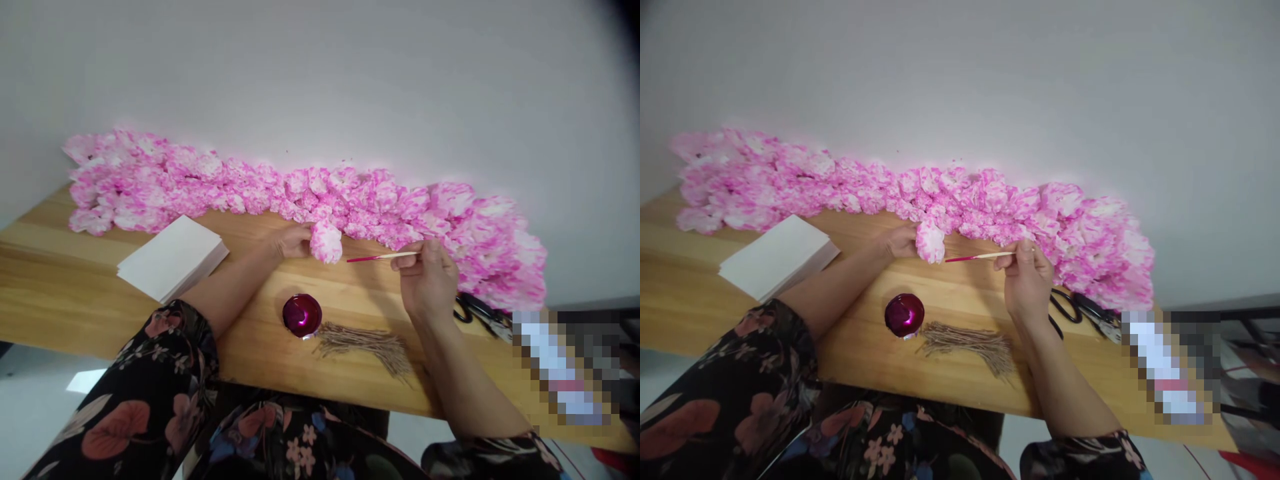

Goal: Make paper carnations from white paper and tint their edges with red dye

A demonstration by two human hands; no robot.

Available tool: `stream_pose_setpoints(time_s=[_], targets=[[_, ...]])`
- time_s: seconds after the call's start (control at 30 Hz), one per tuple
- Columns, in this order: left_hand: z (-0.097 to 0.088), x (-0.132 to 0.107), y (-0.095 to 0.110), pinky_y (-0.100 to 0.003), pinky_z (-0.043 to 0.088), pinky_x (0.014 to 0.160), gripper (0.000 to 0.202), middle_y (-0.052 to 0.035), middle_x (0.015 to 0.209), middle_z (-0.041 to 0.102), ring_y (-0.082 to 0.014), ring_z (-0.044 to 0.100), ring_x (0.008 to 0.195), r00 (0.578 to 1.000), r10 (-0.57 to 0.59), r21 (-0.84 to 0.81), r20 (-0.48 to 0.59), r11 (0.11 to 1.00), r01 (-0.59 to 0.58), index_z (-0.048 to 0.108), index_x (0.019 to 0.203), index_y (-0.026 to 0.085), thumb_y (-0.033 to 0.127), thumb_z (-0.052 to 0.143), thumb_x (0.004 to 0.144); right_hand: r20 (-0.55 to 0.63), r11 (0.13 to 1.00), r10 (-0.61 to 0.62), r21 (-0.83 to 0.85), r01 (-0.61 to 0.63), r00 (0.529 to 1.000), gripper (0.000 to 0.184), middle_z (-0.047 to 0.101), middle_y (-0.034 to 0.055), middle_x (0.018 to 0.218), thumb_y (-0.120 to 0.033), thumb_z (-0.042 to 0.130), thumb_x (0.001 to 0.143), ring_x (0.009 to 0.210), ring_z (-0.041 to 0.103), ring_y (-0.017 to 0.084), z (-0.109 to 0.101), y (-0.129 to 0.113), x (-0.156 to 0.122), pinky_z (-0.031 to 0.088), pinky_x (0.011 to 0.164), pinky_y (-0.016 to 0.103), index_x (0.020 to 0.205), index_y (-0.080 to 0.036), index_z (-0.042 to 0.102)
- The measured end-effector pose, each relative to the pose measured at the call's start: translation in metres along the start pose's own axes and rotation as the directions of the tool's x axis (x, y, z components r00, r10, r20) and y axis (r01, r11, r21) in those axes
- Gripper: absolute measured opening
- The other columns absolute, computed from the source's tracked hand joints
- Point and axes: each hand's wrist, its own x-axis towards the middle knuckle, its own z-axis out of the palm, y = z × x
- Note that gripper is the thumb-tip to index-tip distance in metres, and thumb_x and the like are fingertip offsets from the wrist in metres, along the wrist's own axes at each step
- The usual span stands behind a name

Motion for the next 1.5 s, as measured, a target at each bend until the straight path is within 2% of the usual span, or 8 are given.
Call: stream_pose_setpoints(time_s=[0.47, 0.63, 0.77, 0.9, 1.03, 1.2, 1.33, 1.5], targets=[[0.001, -0.002, 0.003, -0.026, 0.052, 0.068, 0.019, -0.0022, 0.067, 0.066, -0.0133, 0.064, 0.064, 0.999, 0.002, 0.009, 0.054, 1.000, -0.003, 0.065, 0.071, 0.012, 0.007, 0.077, 0.057, -0.007, 0.998, 0.023, -0.054, -0.023, 1.000, 0.038, 0.056, -0.0041, 0.058, -0.059, 0.073, 0.080, 0.055, 0.053, 0.012, 0.000, 0.008, 0.001, 0.045, 0.053, 0.026, 0.076, -0.022, 0.066], [-0.002, 0.001, 0.000, -0.027, 0.052, 0.070, 0.021, -0.0034, 0.068, 0.067, -0.0151, 0.066, 0.066, 1.000, 0.009, -0.001, 0.028, 1.000, -0.009, 0.065, 0.072, 0.011, 0.007, 0.078, 0.056, -0.026, 1.000, 0.020, -0.011, -0.021, 0.999, 0.039, 0.055, -0.0046, 0.055, -0.059, 0.075, 0.077, 0.051, 0.052, 0.011, 0.002, 0.007, 0.000, 0.044, 0.052, 0.025, 0.074, -0.021, 0.066], [-0.003, 0.002, -0.002, -0.031, 0.054, 0.076, 0.023, -0.0037, 0.069, 0.069, -0.0174, 0.068, 0.071, 1.000, 0.022, 0.013, 0.021, 1.000, -0.022, 0.066, 0.076, 0.011, 0.011, 0.080, 0.057, -0.015, 0.998, 0.010, -0.058, -0.011, 1.000, 0.038, 0.057, -0.0040, 0.055, -0.058, 0.072, 0.080, 0.050, 0.053, 0.012, 0.001, 0.009, -0.002, 0.045, 0.052, 0.027, 0.074, -0.021, 0.066], [-0.002, 0.001, -0.001, -0.029, 0.053, 0.072, 0.024, -0.0049, 0.073, 0.071, -0.0155, 0.067, 0.068, 0.999, 0.025, 0.021, 0.031, 0.999, -0.026, 0.068, 0.077, 0.012, 0.014, 0.082, 0.058, -0.010, 0.992, 0.003, -0.128, -0.004, 1.000, 0.034, 0.059, -0.0036, 0.058, -0.054, 0.070, 0.085, 0.054, 0.055, 0.012, -0.001, 0.011, -0.003, 0.045, 0.056, 0.026, 0.076, -0.021, 0.067], [-0.002, 0.002, -0.002, -0.026, 0.051, 0.068, 0.023, -0.0026, 0.067, 0.068, -0.0133, 0.064, 0.063, 0.999, 0.044, 0.000, 0.007, 0.999, -0.044, 0.068, 0.075, 0.012, 0.012, 0.082, 0.056, -0.003, 0.994, -0.003, -0.109, 0.003, 1.000, 0.035, 0.057, -0.0042, 0.057, -0.055, 0.070, 0.084, 0.052, 0.055, 0.012, -0.001, 0.011, -0.005, 0.045, 0.055, 0.027, 0.076, -0.022, 0.067], [0.002, 0.001, 0.000, -0.027, 0.052, 0.067, 0.018, 0.0002, 0.058, 0.061, -0.0111, 0.059, 0.055, 1.000, 0.025, -0.005, -0.013, 1.000, -0.025, 0.067, 0.073, 0.011, 0.013, 0.081, 0.062, 0.076, 0.984, -0.050, -0.169, 0.062, 0.996, 0.034, 0.060, -0.0027, 0.059, -0.054, 0.067, 0.087, 0.057, 0.058, 0.014, -0.003, 0.011, -0.012, 0.047, 0.061, 0.029, 0.078, -0.021, 0.069], [0.006, -0.003, 0.004, -0.030, 0.054, 0.075, 0.015, -0.0017, 0.063, 0.064, -0.0131, 0.063, 0.062, 1.000, 0.007, -0.006, 0.006, 1.000, -0.007, 0.067, 0.074, 0.012, 0.013, 0.080, 0.066, 0.116, 0.952, -0.105, -0.274, 0.133, 0.988, 0.027, 0.065, -0.0018, 0.063, -0.047, 0.067, 0.090, 0.060, 0.060, 0.014, -0.005, 0.010, -0.014, 0.047, 0.064, 0.029, 0.082, -0.022, 0.072], [0.008, -0.008, 0.008, -0.032, 0.055, 0.083, 0.012, -0.0054, 0.071, 0.070, -0.0165, 0.068, 0.073, 0.998, -0.023, -0.001, 0.056, 1.000, 0.023, 0.070, 0.079, 0.012, 0.014, 0.078, 0.071, 0.044, 0.993, -0.078, -0.088, 0.081, 0.996, 0.028, 0.063, -0.0027, 0.062, -0.049, 0.068, 0.088, 0.056, 0.057, 0.012, -0.005, 0.008, -0.009, 0.045, 0.059, 0.027, 0.080, -0.022, 0.071]])
